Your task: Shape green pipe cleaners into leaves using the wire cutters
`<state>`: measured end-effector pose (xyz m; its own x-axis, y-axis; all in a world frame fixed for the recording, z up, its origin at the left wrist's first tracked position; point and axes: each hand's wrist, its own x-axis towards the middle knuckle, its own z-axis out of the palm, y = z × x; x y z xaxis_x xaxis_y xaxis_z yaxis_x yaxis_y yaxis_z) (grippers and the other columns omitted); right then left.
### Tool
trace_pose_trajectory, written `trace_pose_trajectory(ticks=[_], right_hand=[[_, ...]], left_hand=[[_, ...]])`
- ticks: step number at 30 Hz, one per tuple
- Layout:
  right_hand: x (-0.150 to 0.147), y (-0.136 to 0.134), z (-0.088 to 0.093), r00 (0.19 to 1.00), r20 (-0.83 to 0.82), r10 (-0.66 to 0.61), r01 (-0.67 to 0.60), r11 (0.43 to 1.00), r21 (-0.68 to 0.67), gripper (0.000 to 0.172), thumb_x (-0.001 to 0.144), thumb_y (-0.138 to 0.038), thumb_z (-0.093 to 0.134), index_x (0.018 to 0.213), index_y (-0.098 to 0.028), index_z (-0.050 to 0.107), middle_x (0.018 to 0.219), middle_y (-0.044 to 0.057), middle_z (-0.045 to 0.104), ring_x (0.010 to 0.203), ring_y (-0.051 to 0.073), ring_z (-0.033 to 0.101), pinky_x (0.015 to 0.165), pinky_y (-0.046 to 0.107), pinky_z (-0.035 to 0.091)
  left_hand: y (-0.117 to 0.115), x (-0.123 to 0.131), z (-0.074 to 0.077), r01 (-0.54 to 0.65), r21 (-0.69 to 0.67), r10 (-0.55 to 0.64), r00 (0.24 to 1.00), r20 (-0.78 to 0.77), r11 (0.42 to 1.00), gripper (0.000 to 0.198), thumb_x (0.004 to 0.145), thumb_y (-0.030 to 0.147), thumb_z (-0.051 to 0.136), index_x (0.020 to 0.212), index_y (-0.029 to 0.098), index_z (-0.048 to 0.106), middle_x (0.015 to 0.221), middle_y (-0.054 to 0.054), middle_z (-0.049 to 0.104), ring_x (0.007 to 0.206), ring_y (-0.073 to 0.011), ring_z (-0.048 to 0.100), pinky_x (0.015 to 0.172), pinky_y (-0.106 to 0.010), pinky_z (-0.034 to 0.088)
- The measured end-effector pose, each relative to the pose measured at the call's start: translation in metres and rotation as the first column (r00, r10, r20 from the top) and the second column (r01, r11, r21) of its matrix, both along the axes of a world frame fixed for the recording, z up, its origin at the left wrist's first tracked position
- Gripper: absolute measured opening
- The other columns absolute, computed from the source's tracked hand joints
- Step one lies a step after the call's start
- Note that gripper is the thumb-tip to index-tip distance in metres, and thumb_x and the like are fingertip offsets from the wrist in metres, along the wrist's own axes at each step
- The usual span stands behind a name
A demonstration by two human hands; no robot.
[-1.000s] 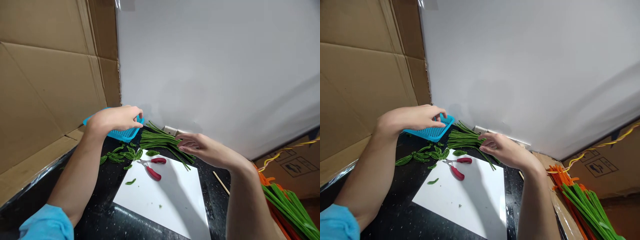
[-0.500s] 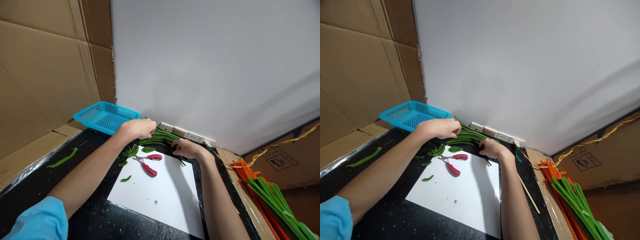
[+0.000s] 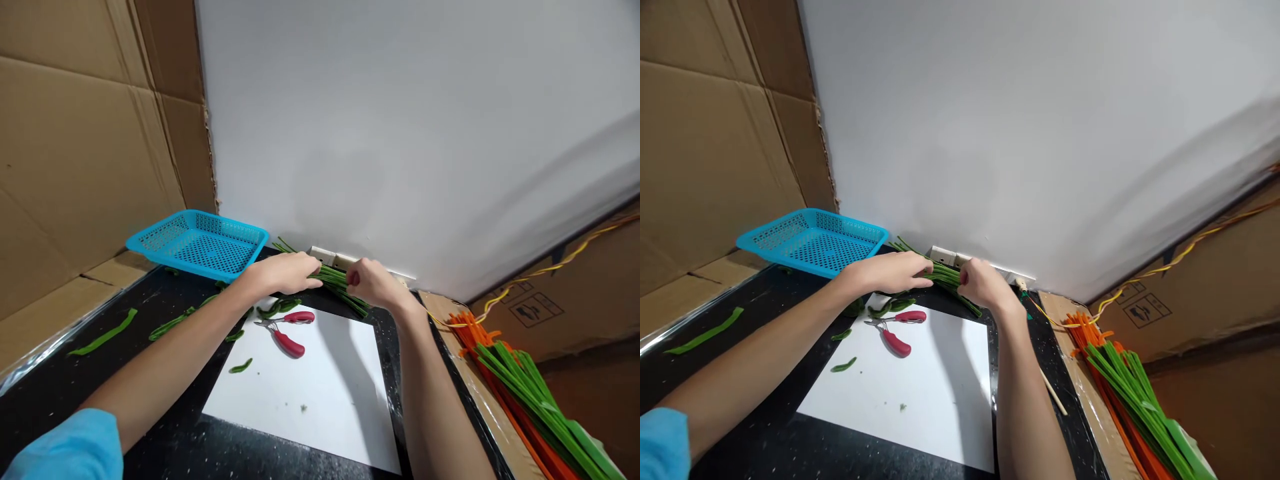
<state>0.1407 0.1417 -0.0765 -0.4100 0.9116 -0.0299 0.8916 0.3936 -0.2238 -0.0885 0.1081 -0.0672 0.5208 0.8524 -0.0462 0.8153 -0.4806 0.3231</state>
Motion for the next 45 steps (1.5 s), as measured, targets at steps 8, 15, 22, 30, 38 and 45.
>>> trace_pose_trajectory(ticks=[8,15,22,30,38,45], right_hand=[[0.009,-0.024,0.045,0.944,-0.326,0.043,0.078,0.934,0.348,0.007,0.078,-0.018,0.063,0.079,-0.019,0.070,0.069,0.002,0.066,0.061,0.014,0.054,0.060,0.029,0.039],[0.002,-0.036,0.055,0.899,-0.421,0.119,0.085,0.897,0.435,0.010,0.088,-0.021,0.063,0.085,-0.021,0.072,0.076,0.001,0.067,0.063,0.013,0.054,0.063,0.030,0.040],[-0.012,-0.042,0.058,0.747,-0.582,0.322,0.054,0.843,0.535,0.019,0.098,-0.034,0.067,0.089,-0.019,0.074,0.084,0.004,0.066,0.072,0.014,0.056,0.064,0.029,0.045],[-0.029,-0.053,0.056,0.536,-0.779,0.327,-0.037,0.930,0.365,0.021,0.099,-0.036,0.067,0.108,-0.018,0.075,0.080,0.004,0.072,0.062,0.014,0.061,0.056,0.030,0.054],[-0.043,-0.067,0.061,0.399,-0.877,0.269,-0.218,0.956,0.194,0.019,0.100,-0.036,0.066,0.097,-0.018,0.070,0.072,0.000,0.068,0.055,0.012,0.064,0.055,0.028,0.056],[-0.042,-0.069,0.063,0.360,-0.895,0.262,-0.265,0.949,0.171,0.043,0.106,-0.055,0.053,0.090,-0.017,0.068,0.072,0.002,0.069,0.055,0.012,0.062,0.055,0.028,0.052]], left_hand=[[-0.010,0.012,0.016,0.023,0.110,-0.066,0.913,0.402,0.994,0.031,0.105,0.035,0.049,0.080,0.019,0.060,0.069,0.000,0.058,0.061,-0.0139,0.047,0.060,-0.030,0.033],[-0.017,0.010,0.037,0.097,-0.083,-0.001,0.662,0.750,0.992,0.029,0.105,0.035,0.053,0.084,0.017,0.060,0.077,-0.003,0.068,0.072,-0.0146,0.064,0.071,-0.030,0.050],[-0.024,0.014,0.049,0.035,0.013,-0.027,0.428,0.903,0.999,0.033,0.105,0.039,0.054,0.086,0.017,0.069,0.105,-0.007,0.071,0.102,-0.0194,0.063,0.097,-0.035,0.050],[-0.030,0.026,0.047,0.181,-0.106,0.137,-0.165,0.977,0.978,0.030,0.103,0.034,0.061,0.085,0.015,0.074,0.113,-0.011,0.077,0.118,-0.0258,0.068,0.108,-0.039,0.048],[-0.041,0.027,0.058,0.278,-0.230,0.320,-0.338,0.885,0.933,0.038,0.109,0.027,0.046,0.085,0.016,0.073,0.112,-0.010,0.080,0.115,-0.0231,0.072,0.095,-0.034,0.055],[-0.047,0.024,0.063,0.296,-0.143,0.248,-0.358,0.900,0.944,0.036,0.108,0.029,0.051,0.081,0.016,0.070,0.110,-0.009,0.079,0.116,-0.0201,0.072,0.107,-0.032,0.052]])
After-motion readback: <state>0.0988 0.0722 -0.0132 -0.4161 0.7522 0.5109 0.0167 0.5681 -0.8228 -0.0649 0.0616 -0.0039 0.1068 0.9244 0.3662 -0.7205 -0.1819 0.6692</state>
